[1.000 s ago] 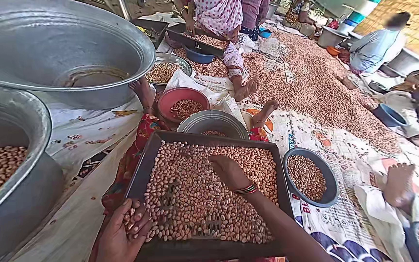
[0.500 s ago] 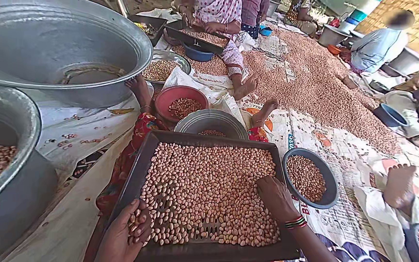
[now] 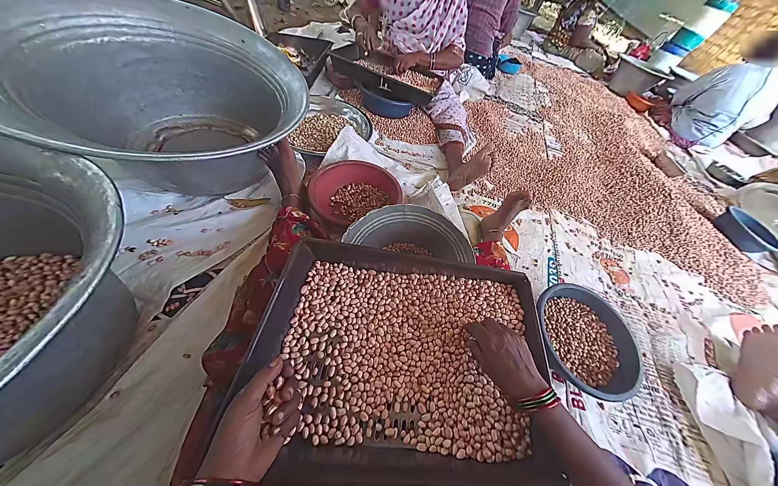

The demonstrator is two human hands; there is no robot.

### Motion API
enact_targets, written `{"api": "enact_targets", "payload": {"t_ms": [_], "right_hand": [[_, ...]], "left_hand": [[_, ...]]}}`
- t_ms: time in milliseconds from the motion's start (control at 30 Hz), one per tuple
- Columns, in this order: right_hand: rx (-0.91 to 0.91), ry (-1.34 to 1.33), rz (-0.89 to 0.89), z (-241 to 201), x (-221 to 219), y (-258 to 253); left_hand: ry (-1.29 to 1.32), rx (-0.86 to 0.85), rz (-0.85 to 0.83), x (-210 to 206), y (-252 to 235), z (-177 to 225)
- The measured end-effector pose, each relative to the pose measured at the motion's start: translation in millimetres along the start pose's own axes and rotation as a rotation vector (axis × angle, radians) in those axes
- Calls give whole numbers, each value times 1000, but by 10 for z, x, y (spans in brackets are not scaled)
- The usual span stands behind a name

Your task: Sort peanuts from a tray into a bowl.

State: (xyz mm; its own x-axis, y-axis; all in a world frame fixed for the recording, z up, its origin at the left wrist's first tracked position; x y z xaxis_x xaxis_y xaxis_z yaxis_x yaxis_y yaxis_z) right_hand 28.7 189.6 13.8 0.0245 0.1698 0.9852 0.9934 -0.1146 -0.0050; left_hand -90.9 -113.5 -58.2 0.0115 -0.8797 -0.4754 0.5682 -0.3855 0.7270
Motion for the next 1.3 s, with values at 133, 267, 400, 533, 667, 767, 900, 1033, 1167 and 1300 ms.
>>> {"api": "enact_targets", "payload": {"t_ms": [133,267,400,533,667,767,900,1033,1167,1300], "right_hand": [[24,47,44,-16,-76,-40],[-53,-9,-123,-49,-73,-78],[248,101,343,-384,41,-173],[338,40,258,-663,-182,-472],[321,69,30,-728,-416,-663],[355,33,81,-822,-370,-682],[537,-364,130,-1377,63,-676],[712,-448,130,-1853,288,-751],[584,-434,323,-1557,304,-891],[649,-597,645,-1561,1120,-227]], "left_hand": [[-27,8,17,-10,-6,-8],[-30,22,24,-27,2,-13],[-19,22,3,-13,-27,-30],[-26,23,-5,-21,-13,-24],[10,20,-6,-12,2,-5],[-15,58,-8,-40,23,-14],[-187,199,-61,-110,18,-99],[-247,293,-103,-138,38,-132],[-104,267,-123,-103,45,-90],[-40,253,-88,-91,22,-69]]}}
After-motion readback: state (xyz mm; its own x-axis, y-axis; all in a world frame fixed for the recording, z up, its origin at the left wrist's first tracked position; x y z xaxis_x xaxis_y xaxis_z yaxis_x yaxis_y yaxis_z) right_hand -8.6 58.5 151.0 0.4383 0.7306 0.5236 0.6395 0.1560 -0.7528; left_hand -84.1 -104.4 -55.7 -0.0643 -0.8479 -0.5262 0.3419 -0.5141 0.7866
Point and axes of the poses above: each hand's wrist, its own y-axis away from the middle knuckle, its own x-axis out of the back of the hand, z = x × y, the point moved 8 cm from there along -y, towards the middle knuckle, and after that the axes turned 15 degrees about x, right-handed, at the moved point
